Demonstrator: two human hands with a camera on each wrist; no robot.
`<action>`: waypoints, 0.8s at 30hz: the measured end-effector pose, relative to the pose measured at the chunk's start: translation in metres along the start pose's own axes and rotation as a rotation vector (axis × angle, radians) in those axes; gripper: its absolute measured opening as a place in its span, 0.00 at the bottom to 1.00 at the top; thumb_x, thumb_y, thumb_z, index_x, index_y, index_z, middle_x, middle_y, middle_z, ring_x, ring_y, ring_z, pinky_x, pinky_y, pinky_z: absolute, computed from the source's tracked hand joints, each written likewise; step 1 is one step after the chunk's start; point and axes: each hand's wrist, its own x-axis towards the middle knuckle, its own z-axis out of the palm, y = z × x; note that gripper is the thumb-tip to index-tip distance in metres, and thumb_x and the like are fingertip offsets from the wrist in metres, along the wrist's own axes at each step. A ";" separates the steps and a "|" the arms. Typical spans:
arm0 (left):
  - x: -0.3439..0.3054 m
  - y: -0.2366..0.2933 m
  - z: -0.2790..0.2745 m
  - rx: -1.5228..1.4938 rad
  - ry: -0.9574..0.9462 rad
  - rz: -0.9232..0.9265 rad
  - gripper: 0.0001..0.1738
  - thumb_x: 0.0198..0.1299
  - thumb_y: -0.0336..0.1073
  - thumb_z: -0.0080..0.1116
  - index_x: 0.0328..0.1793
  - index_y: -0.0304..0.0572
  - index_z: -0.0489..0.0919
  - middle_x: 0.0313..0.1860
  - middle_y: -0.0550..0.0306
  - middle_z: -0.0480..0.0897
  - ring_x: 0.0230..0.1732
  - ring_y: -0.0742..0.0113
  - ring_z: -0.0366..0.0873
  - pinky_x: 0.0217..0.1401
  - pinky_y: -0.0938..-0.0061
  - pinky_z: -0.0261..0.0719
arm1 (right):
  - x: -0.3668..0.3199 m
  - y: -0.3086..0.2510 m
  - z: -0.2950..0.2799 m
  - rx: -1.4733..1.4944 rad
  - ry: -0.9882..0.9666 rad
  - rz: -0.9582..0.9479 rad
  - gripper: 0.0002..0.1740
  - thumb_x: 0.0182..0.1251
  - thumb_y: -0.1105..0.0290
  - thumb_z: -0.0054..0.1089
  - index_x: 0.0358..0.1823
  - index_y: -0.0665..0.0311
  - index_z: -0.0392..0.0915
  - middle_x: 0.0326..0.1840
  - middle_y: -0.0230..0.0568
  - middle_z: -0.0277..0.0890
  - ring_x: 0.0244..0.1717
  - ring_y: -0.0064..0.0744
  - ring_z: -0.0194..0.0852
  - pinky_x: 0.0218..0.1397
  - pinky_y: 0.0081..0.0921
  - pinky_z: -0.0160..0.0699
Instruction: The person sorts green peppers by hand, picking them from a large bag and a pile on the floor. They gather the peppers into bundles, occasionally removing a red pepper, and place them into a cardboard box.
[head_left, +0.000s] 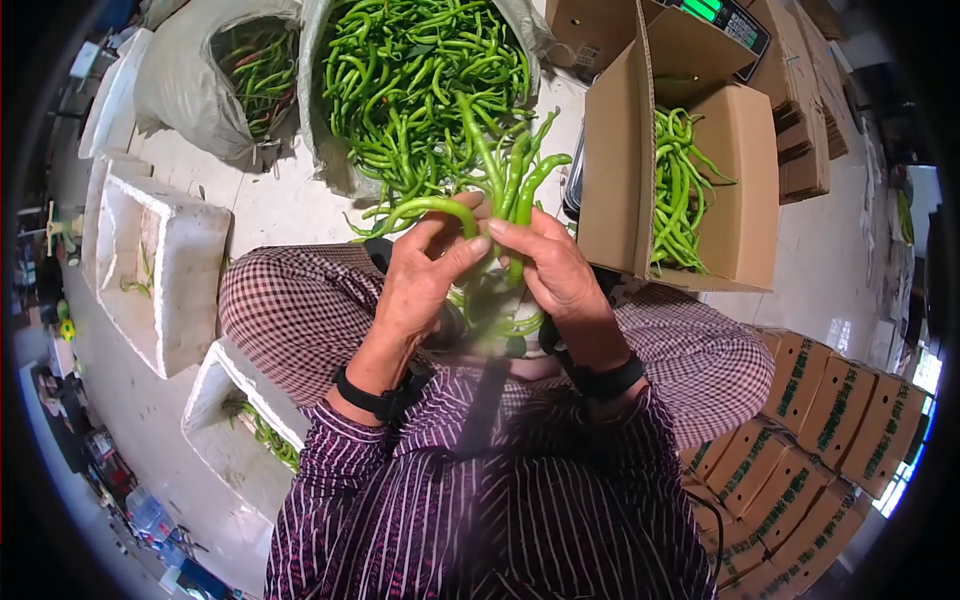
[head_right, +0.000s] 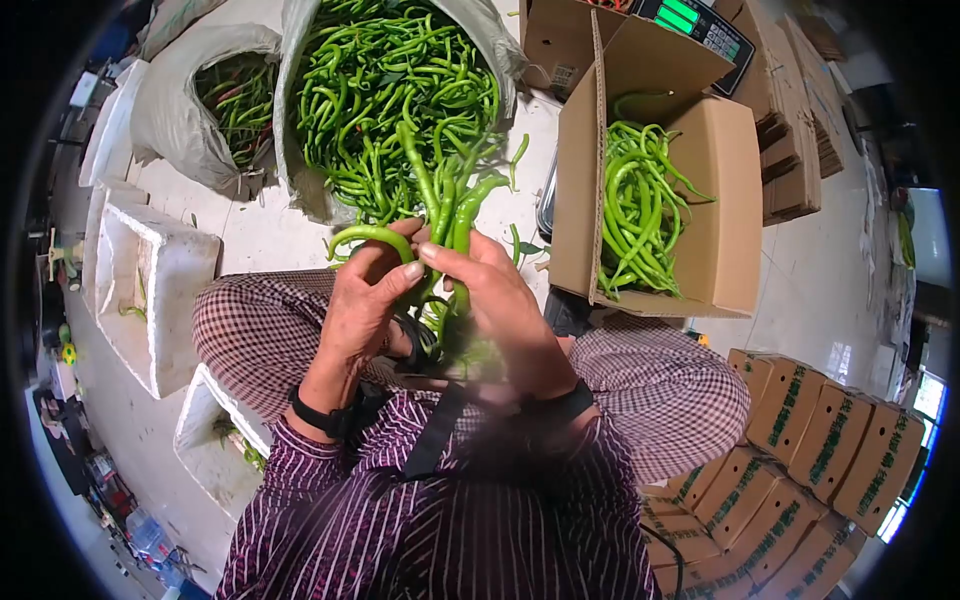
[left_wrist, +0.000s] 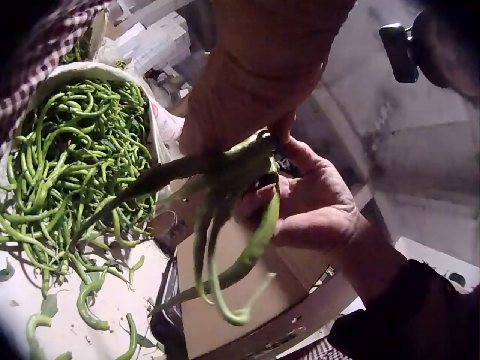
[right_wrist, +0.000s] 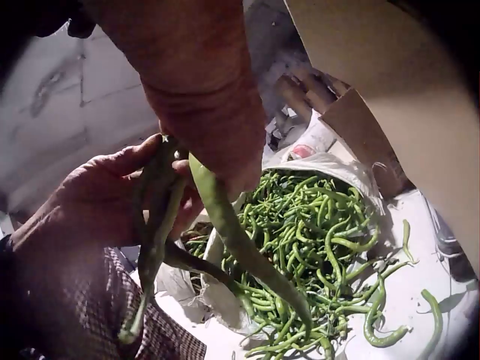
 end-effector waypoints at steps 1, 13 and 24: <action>0.000 -0.001 -0.001 0.052 0.029 -0.010 0.30 0.62 0.32 0.61 0.69 0.29 0.68 0.58 0.46 0.78 0.59 0.64 0.75 0.64 0.72 0.72 | 0.003 0.003 0.000 0.002 -0.001 0.000 0.23 0.70 0.66 0.56 0.62 0.69 0.70 0.52 0.33 0.76 0.55 0.21 0.72 0.59 0.23 0.70; 0.007 -0.002 -0.006 -0.160 0.209 -0.027 0.21 0.67 0.36 0.55 0.62 0.31 0.73 0.45 0.54 0.80 0.45 0.71 0.76 0.44 0.80 0.75 | 0.018 0.027 -0.033 0.220 -0.085 -0.042 0.19 0.68 0.73 0.60 0.58 0.70 0.70 0.47 0.39 0.78 0.46 0.27 0.79 0.53 0.26 0.80; 0.005 -0.001 -0.009 -0.051 0.229 0.008 0.18 0.54 0.28 0.57 0.53 0.31 0.74 0.43 0.57 0.77 0.44 0.68 0.76 0.47 0.76 0.75 | 0.014 0.025 -0.050 -0.177 0.016 -0.027 0.15 0.64 0.67 0.65 0.49 0.66 0.80 0.40 0.32 0.80 0.39 0.20 0.76 0.46 0.22 0.74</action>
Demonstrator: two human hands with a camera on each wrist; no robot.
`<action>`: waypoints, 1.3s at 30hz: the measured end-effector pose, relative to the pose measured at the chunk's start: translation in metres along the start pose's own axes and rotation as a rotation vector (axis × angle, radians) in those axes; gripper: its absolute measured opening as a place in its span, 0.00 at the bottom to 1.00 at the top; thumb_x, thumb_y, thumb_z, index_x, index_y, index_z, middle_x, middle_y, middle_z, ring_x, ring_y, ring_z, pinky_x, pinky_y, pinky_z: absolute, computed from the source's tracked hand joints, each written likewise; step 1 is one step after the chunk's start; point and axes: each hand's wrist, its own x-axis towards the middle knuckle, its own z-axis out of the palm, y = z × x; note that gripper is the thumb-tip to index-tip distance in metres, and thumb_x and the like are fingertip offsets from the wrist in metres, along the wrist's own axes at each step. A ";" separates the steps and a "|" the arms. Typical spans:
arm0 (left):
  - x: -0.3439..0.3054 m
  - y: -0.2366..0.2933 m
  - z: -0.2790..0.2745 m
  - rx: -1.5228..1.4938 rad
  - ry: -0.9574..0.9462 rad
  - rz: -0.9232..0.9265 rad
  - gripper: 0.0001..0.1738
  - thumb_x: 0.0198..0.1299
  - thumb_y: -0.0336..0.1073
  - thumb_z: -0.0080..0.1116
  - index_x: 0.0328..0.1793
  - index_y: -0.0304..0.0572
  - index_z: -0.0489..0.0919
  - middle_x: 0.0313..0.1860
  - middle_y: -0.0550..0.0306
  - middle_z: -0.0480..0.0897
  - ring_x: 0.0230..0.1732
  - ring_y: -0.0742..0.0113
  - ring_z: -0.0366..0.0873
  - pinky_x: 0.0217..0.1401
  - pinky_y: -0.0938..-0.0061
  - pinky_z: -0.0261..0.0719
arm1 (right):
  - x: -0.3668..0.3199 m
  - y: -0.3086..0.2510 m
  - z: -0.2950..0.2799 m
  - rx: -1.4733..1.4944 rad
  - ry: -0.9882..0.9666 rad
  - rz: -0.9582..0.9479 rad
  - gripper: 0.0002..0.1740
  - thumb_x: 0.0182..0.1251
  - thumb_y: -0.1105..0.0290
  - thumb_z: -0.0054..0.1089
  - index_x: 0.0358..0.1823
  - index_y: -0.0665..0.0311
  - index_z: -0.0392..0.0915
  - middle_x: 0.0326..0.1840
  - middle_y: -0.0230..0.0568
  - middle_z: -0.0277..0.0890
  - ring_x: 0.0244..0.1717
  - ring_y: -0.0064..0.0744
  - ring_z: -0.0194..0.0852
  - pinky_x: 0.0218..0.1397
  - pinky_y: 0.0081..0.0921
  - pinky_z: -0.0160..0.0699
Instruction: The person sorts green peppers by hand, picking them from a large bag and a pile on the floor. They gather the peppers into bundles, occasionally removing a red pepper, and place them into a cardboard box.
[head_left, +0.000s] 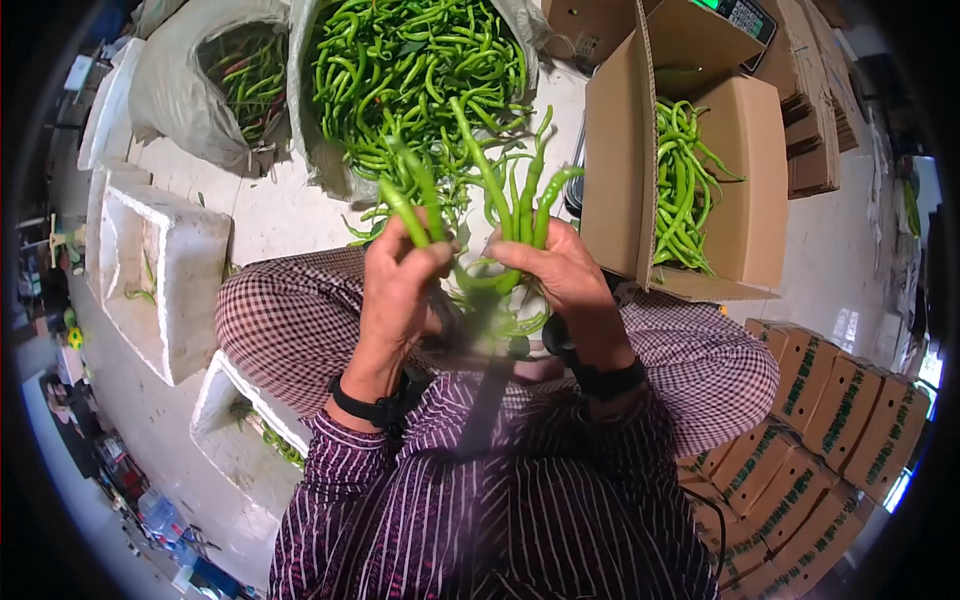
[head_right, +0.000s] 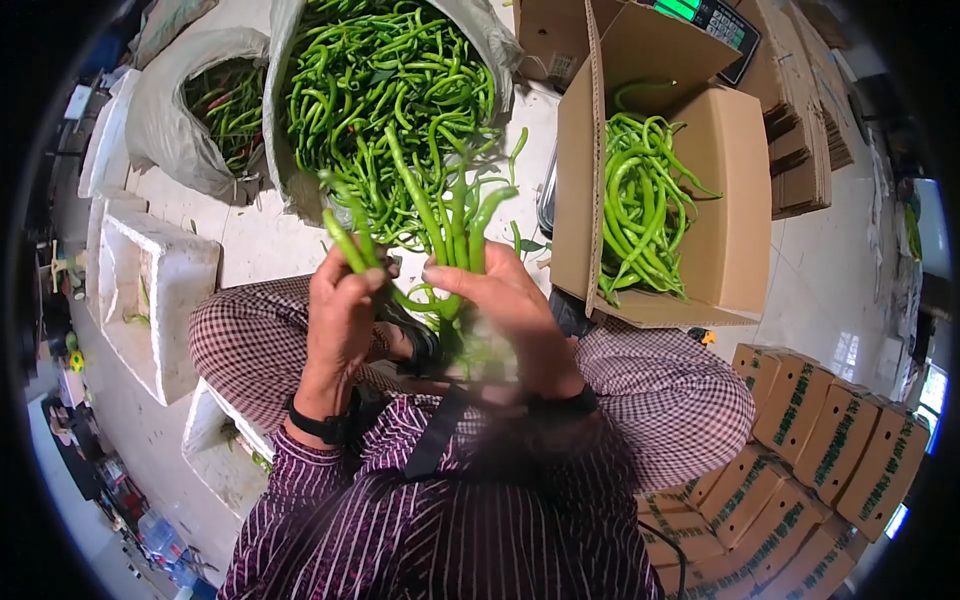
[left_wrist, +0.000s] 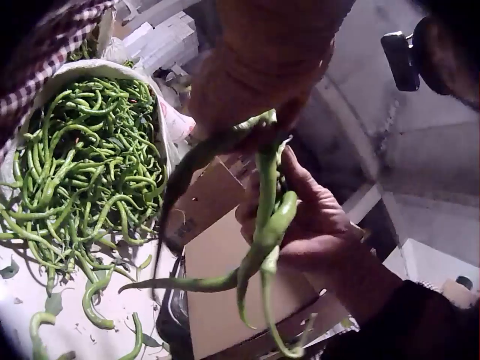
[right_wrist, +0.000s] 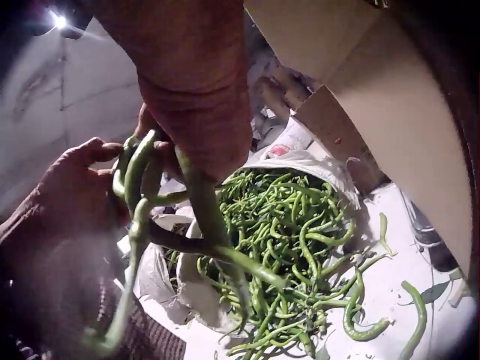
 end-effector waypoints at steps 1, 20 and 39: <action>0.001 0.001 0.003 -0.141 0.035 0.001 0.15 0.55 0.28 0.53 0.50 0.33 0.73 0.37 0.57 0.78 0.34 0.73 0.73 0.35 0.82 0.69 | -0.001 -0.001 -0.003 -0.052 -0.005 -0.015 0.14 0.64 0.66 0.66 0.47 0.66 0.81 0.38 0.31 0.80 0.38 0.19 0.75 0.44 0.21 0.73; -0.002 0.005 0.003 -0.257 -0.020 -0.025 0.15 0.61 0.32 0.63 0.51 0.33 0.78 0.33 0.63 0.75 0.28 0.77 0.69 0.29 0.86 0.68 | -0.008 -0.011 0.010 -0.502 -0.007 -0.073 0.14 0.59 0.65 0.65 0.40 0.69 0.80 0.29 0.36 0.72 0.30 0.23 0.66 0.35 0.29 0.67; 0.001 -0.020 0.002 0.488 -0.342 -0.131 0.13 0.62 0.36 0.61 0.48 0.35 0.82 0.29 0.64 0.80 0.28 0.79 0.71 0.33 0.81 0.72 | -0.018 -0.032 -0.009 0.180 0.295 -0.066 0.18 0.73 0.61 0.54 0.52 0.70 0.72 0.38 0.42 0.78 0.34 0.23 0.71 0.41 0.24 0.74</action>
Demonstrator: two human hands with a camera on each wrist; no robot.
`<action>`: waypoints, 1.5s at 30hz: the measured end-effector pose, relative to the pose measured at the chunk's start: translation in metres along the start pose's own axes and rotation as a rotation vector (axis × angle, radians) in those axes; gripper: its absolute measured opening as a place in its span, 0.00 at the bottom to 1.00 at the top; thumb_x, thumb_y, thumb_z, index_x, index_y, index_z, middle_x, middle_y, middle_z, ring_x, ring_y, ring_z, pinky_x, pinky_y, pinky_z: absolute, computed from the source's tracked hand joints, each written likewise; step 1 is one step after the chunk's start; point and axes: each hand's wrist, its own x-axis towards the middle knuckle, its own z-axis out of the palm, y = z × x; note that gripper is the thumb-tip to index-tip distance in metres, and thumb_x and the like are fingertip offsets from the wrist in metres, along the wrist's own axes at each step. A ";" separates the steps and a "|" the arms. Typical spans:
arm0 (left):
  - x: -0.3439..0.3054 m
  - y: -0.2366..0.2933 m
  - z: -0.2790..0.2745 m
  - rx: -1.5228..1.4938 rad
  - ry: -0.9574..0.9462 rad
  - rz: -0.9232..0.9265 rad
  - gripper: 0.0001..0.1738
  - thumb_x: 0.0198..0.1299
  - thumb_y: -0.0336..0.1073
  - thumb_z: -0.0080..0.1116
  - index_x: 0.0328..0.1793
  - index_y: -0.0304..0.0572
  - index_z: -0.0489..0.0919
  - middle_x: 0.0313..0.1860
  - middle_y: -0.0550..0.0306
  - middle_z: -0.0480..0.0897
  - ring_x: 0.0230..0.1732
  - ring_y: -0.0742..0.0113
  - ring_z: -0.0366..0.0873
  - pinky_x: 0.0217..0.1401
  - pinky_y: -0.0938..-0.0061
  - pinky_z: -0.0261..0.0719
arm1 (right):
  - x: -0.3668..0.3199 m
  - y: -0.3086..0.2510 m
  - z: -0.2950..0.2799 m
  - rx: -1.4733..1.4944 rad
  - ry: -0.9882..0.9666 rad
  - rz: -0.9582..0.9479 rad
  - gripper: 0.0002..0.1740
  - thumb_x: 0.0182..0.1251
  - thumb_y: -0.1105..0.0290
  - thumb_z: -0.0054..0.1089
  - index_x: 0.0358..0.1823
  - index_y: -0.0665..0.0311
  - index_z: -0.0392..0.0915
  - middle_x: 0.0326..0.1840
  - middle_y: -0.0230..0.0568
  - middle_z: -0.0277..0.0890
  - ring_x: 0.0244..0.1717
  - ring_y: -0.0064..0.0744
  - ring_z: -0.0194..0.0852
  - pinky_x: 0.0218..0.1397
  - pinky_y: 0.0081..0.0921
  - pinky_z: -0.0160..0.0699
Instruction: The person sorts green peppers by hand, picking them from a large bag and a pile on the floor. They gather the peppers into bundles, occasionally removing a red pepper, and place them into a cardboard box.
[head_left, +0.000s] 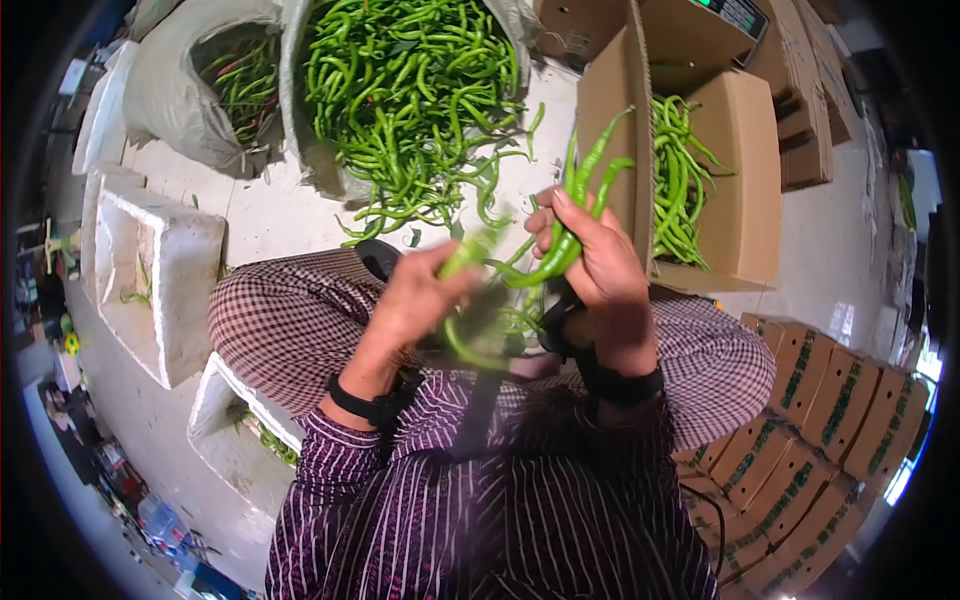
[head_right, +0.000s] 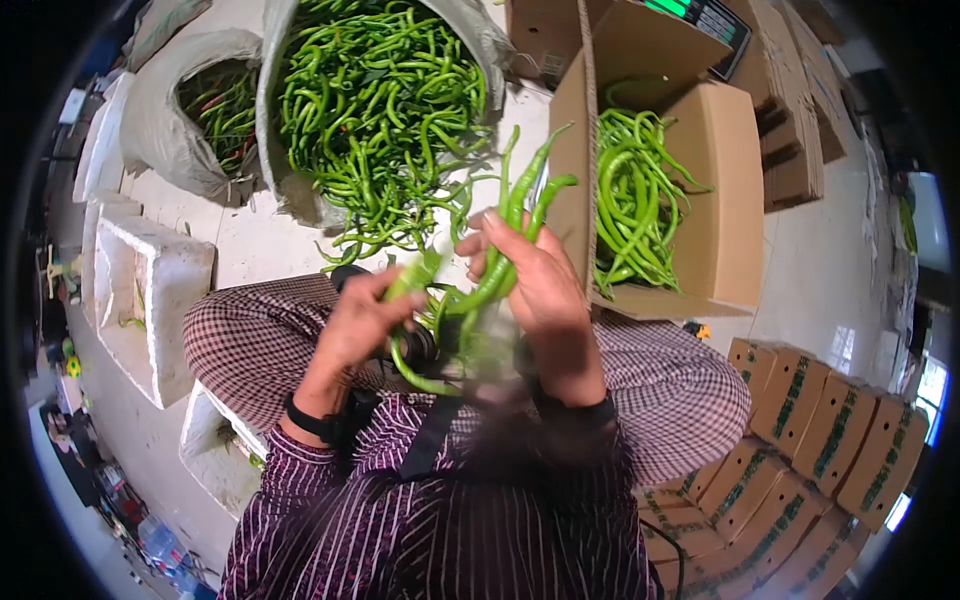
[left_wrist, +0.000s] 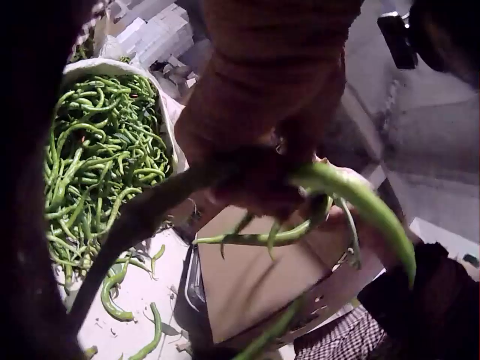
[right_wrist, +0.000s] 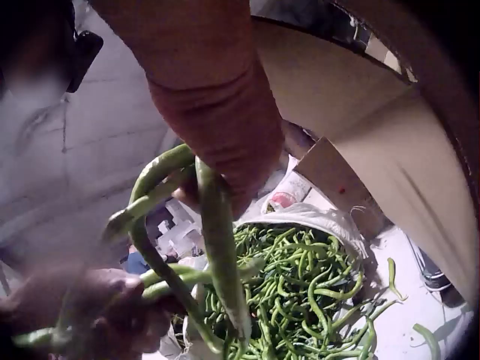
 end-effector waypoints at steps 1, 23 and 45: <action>0.001 0.001 -0.003 -0.195 0.150 -0.069 0.14 0.63 0.36 0.61 0.50 0.35 0.82 0.29 0.64 0.79 0.28 0.79 0.72 0.34 0.80 0.73 | 0.004 0.004 -0.005 0.134 -0.063 0.059 0.17 0.73 0.62 0.54 0.53 0.70 0.72 0.38 0.42 0.78 0.34 0.24 0.71 0.41 0.24 0.74; -0.004 0.017 0.006 -0.548 0.058 0.148 0.30 0.65 0.27 0.54 0.73 0.28 0.63 0.67 0.47 0.72 0.66 0.62 0.70 0.70 0.72 0.64 | 0.000 0.045 0.034 0.286 -0.293 -0.007 0.17 0.73 0.73 0.53 0.60 0.66 0.70 0.55 0.39 0.75 0.57 0.29 0.73 0.63 0.29 0.71; -0.008 0.023 -0.021 -0.666 0.406 0.155 0.21 0.68 0.33 0.52 0.64 0.30 0.71 0.34 0.60 0.77 0.32 0.75 0.71 0.34 0.83 0.70 | 0.015 0.035 -0.006 0.452 -0.397 0.056 0.28 0.69 0.72 0.52 0.68 0.74 0.62 0.53 0.52 0.76 0.50 0.35 0.77 0.56 0.31 0.78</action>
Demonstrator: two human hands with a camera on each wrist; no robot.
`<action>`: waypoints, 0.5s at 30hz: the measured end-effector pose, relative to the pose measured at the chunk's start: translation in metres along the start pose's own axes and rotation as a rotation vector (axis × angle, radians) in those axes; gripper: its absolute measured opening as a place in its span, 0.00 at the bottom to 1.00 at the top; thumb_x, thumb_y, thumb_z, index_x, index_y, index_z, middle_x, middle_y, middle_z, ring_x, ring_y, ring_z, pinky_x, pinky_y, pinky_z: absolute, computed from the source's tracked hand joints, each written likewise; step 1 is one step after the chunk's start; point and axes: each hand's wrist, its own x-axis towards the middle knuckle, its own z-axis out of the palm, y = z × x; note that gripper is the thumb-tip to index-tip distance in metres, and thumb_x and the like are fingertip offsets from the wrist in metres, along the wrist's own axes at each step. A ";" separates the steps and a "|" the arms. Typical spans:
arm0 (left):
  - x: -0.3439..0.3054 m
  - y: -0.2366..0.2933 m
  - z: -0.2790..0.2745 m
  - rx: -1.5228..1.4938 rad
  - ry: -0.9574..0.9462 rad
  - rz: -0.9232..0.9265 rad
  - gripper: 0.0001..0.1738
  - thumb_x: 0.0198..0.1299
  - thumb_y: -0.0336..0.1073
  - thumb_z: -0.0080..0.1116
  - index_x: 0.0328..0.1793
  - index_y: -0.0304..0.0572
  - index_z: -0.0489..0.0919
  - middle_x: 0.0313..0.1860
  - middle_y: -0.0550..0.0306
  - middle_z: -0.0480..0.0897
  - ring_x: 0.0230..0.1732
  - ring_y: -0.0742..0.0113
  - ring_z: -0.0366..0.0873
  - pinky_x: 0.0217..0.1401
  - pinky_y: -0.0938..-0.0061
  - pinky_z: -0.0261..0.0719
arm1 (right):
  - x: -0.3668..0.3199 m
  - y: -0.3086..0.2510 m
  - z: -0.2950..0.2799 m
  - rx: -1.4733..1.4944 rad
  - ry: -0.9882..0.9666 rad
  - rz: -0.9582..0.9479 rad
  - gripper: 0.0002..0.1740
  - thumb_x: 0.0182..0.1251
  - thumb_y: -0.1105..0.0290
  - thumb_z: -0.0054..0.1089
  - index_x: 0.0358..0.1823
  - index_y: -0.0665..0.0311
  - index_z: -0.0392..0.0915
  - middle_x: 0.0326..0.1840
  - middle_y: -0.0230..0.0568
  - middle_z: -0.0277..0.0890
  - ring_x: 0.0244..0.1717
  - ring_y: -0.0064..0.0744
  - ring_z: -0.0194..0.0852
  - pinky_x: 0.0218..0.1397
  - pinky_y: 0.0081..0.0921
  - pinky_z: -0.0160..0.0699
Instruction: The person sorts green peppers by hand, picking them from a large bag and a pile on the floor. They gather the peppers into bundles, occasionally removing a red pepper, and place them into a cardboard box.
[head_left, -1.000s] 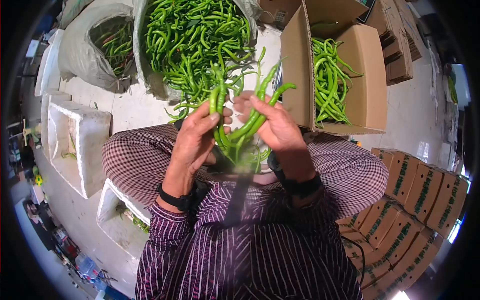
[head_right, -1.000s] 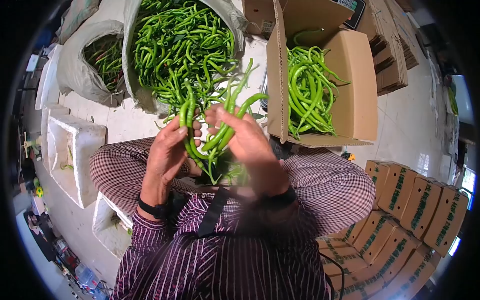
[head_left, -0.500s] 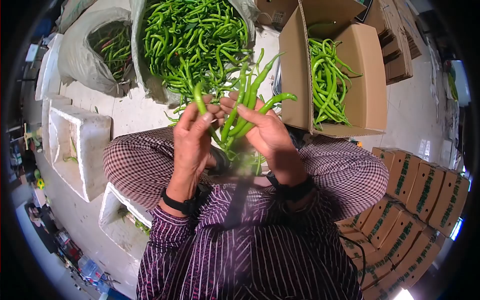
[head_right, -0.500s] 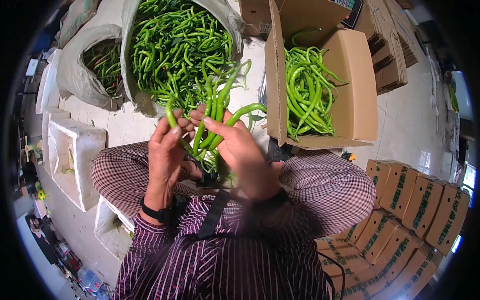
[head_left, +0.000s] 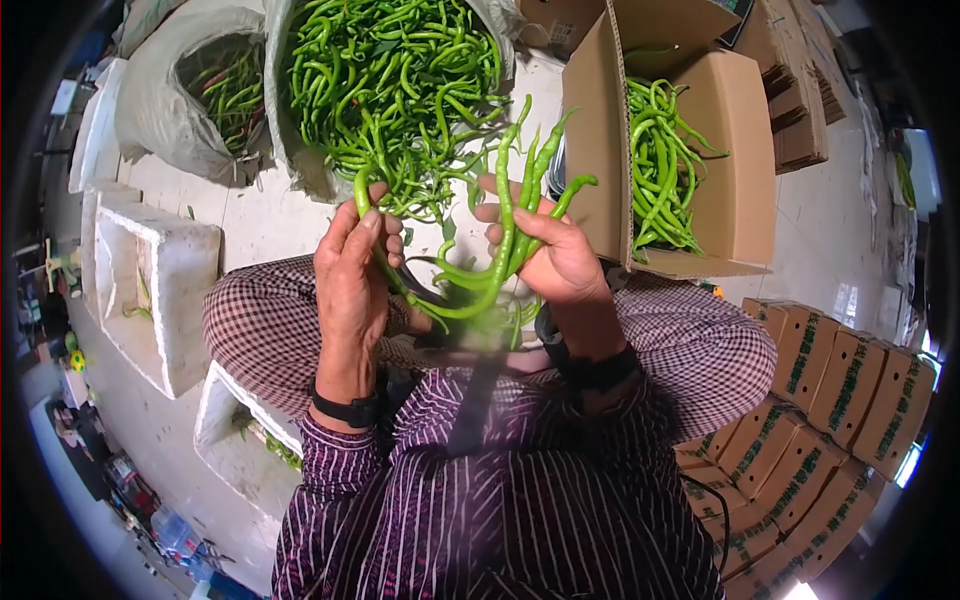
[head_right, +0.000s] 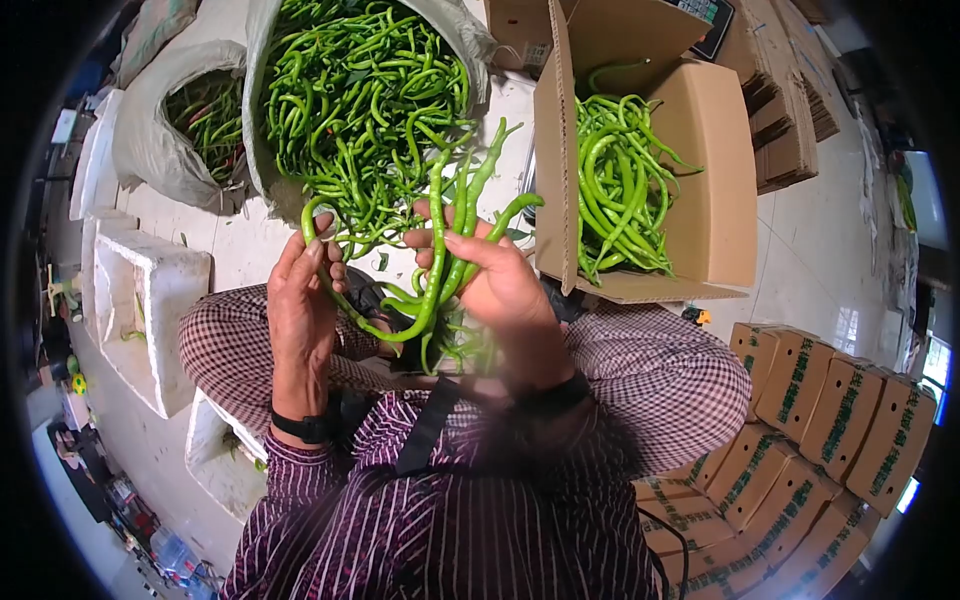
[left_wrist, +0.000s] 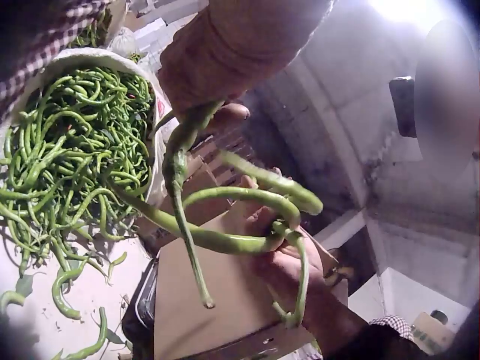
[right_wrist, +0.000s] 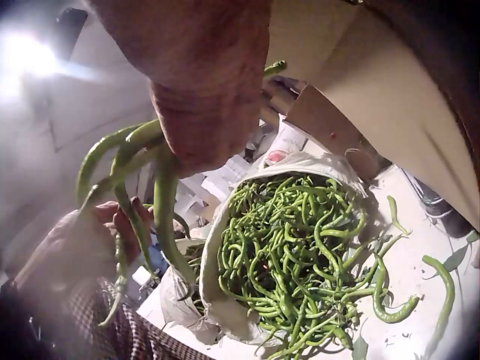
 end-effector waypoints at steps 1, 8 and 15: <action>0.000 0.001 0.000 0.004 0.000 -0.002 0.21 0.68 0.33 0.52 0.65 0.30 0.71 0.34 0.60 0.76 0.32 0.75 0.71 0.35 0.83 0.70 | 0.000 0.000 -0.003 0.026 -0.037 0.022 0.28 0.68 0.72 0.53 0.69 0.73 0.62 0.53 0.52 0.76 0.48 0.34 0.76 0.55 0.31 0.78; 0.001 -0.003 -0.006 0.022 -0.049 -0.006 0.23 0.68 0.34 0.52 0.66 0.30 0.70 0.38 0.58 0.78 0.36 0.75 0.72 0.37 0.82 0.70 | 0.005 0.005 -0.015 0.048 0.076 -0.042 0.27 0.70 0.74 0.51 0.69 0.71 0.62 0.52 0.49 0.77 0.50 0.34 0.76 0.56 0.33 0.78; -0.011 -0.032 0.029 0.815 -0.311 0.290 0.42 0.55 0.37 0.67 0.74 0.34 0.59 0.64 0.43 0.70 0.64 0.56 0.69 0.65 0.68 0.69 | 0.001 0.042 0.051 -0.046 0.273 -0.238 0.14 0.73 0.66 0.55 0.54 0.63 0.75 0.46 0.32 0.78 0.45 0.24 0.76 0.48 0.25 0.78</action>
